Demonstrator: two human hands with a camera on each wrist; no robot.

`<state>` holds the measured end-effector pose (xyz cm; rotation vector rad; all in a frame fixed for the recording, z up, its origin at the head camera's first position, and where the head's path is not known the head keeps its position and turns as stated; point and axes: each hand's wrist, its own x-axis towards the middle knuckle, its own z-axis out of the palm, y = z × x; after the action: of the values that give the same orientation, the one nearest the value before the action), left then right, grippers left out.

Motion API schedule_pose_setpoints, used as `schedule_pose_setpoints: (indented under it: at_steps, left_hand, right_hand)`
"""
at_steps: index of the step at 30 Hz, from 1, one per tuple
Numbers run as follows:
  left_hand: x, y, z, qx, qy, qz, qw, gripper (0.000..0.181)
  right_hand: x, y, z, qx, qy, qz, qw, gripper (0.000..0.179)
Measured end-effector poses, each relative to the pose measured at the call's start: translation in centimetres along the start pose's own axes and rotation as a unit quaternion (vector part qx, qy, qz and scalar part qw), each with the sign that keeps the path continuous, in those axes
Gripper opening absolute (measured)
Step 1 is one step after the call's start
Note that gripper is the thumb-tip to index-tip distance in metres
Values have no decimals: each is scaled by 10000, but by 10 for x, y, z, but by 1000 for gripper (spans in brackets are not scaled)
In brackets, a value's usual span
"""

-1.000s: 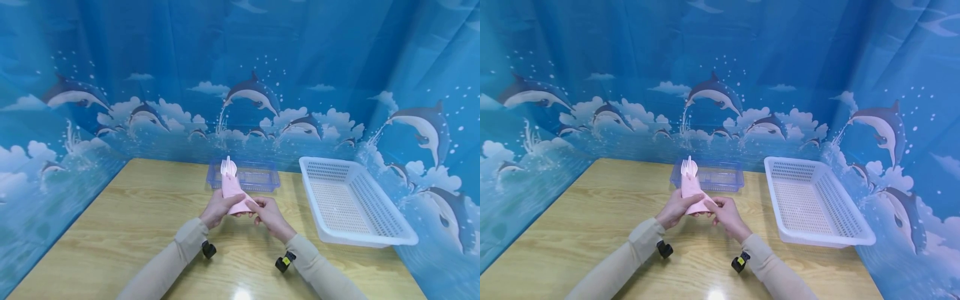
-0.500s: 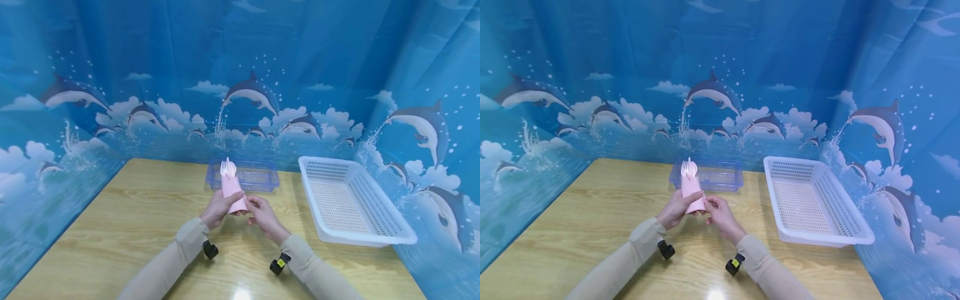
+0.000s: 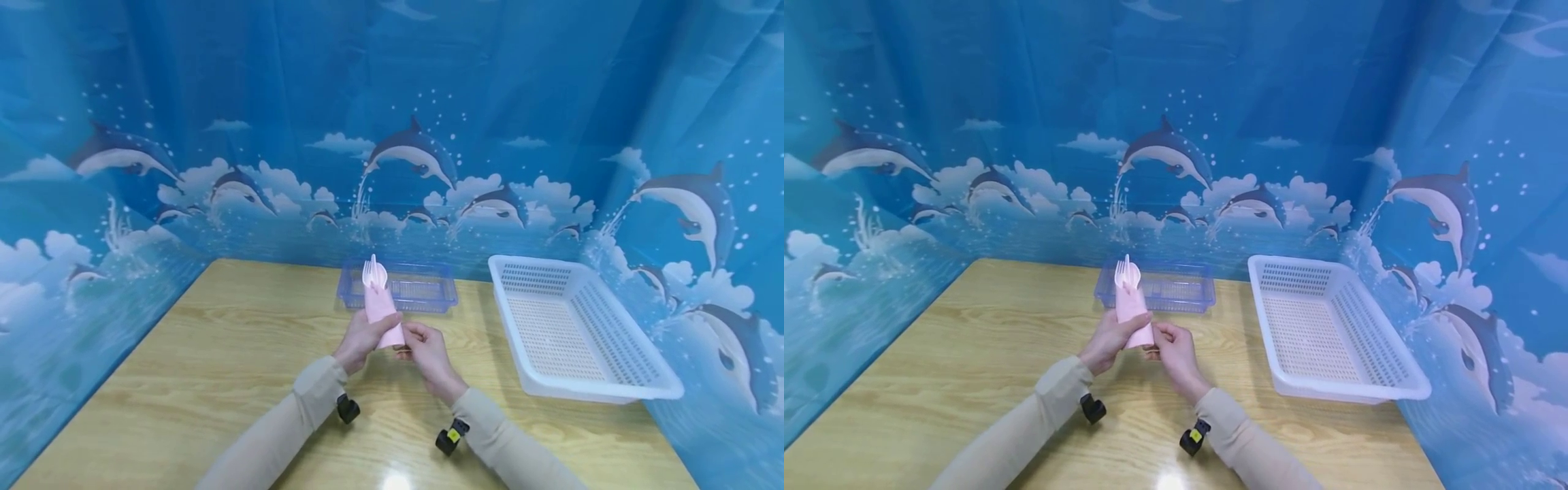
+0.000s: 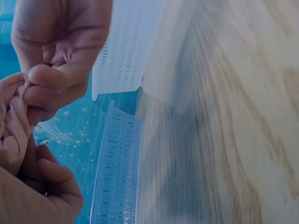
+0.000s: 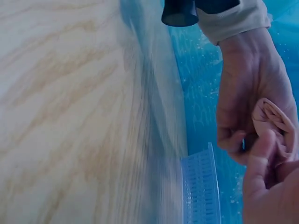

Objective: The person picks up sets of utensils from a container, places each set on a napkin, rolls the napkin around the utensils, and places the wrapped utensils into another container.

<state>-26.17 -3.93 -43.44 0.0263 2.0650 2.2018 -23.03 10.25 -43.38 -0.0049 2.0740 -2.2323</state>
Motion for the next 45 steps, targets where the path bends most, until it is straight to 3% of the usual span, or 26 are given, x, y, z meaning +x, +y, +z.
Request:
schedule_pose_setpoints:
  at_steps: [5, 8, 19, 25, 29, 33, 37, 40, 45]
  left_hand:
    - [1, -5, -2, 212, 166, 54, 9996, 36]
    - [1, -7, -2, 320, 172, 51, 9993, 35]
    - [1, -8, 3, 401, -22, 71, 9992, 36]
    - [-1, -7, 3, 472, -370, 59, 9982, 50]
    - [4, -9, 1, -36, -821, 35, 9966, 59]
    - [6, -11, 0, -577, -1305, 6, 9898, 65]
    - [6, -12, 0, -824, -1516, -81, 9850, 69]
    - [5, -9, -2, -588, -1331, 4, 9894, 62]
    - [7, 2, -5, -147, -478, 341, 9982, 40]
  right_hand:
    - [0, 0, -7, 158, -729, 338, 9966, 33]
    - [1, 1, -10, 114, -973, 398, 9944, 35]
    - [1, 4, -6, 32, -852, 158, 9962, 33]
    - [1, 3, -5, 68, -774, 211, 9968, 34]
    - [1, 3, -7, 90, -770, 252, 9967, 36]
    - [1, 3, -7, 131, -784, 229, 9966, 37]
    - [0, 3, -7, 33, -707, 155, 9974, 37]
    - [0, 3, -8, -96, -599, 149, 9980, 37]
    - [-2, 3, -10, -326, -512, 133, 9981, 35]
